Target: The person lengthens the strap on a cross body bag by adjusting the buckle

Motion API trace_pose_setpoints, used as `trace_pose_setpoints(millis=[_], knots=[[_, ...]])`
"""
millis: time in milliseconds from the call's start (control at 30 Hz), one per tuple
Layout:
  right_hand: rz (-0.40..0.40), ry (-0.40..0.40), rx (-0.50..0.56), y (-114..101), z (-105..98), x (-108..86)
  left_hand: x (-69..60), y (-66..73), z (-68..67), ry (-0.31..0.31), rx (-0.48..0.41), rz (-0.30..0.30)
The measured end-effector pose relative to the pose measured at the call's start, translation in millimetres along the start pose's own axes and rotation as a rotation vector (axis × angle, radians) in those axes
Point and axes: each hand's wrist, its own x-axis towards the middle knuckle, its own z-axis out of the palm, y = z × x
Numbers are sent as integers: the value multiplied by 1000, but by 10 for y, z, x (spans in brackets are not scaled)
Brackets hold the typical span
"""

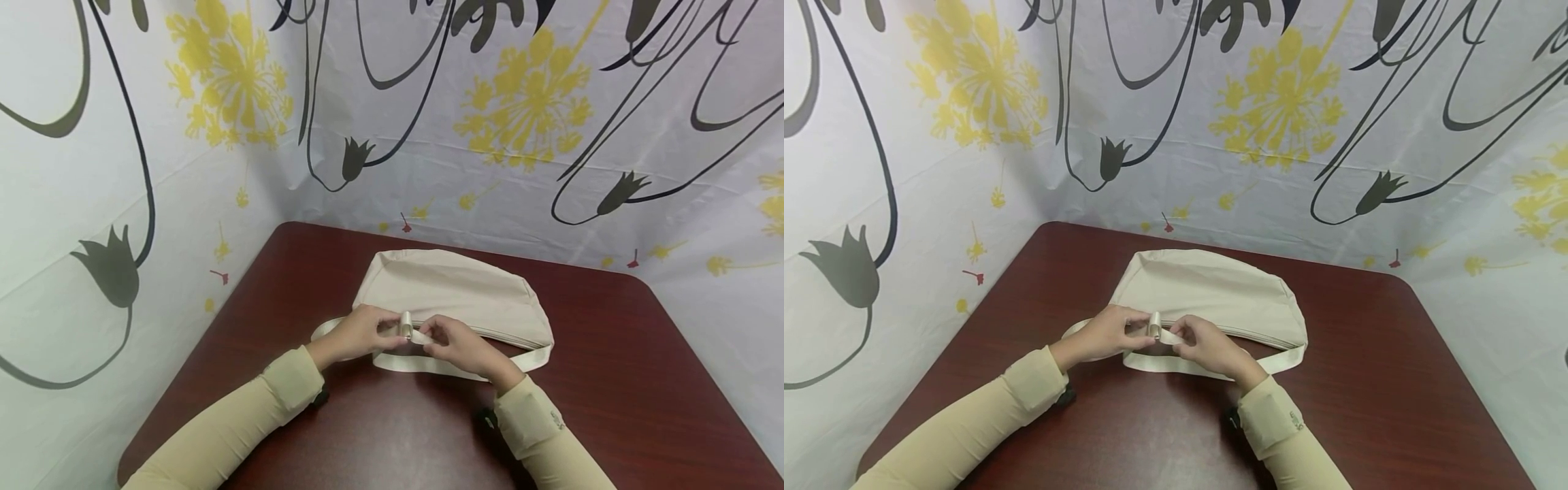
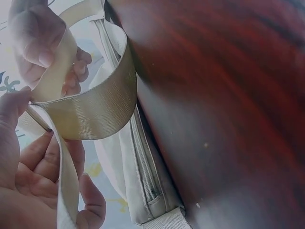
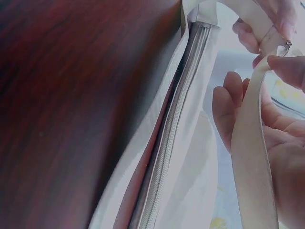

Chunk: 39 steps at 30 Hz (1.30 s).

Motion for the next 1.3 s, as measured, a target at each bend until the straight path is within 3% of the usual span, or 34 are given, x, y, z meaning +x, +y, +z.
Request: trace_pose_setpoints(millis=[567,833,1067,1300], knots=[[-13,20,24,-87,22,-3,15,-10,28,0,24,35],[-40,20,-39,-86,32,-14,4,-12,18,-5,5,40],[-44,1,-195,-48,28,-20,11,-13,26,12,37,52],[-58,-36,-221,-44,13,-25,14,-6,25,11,40,51]])
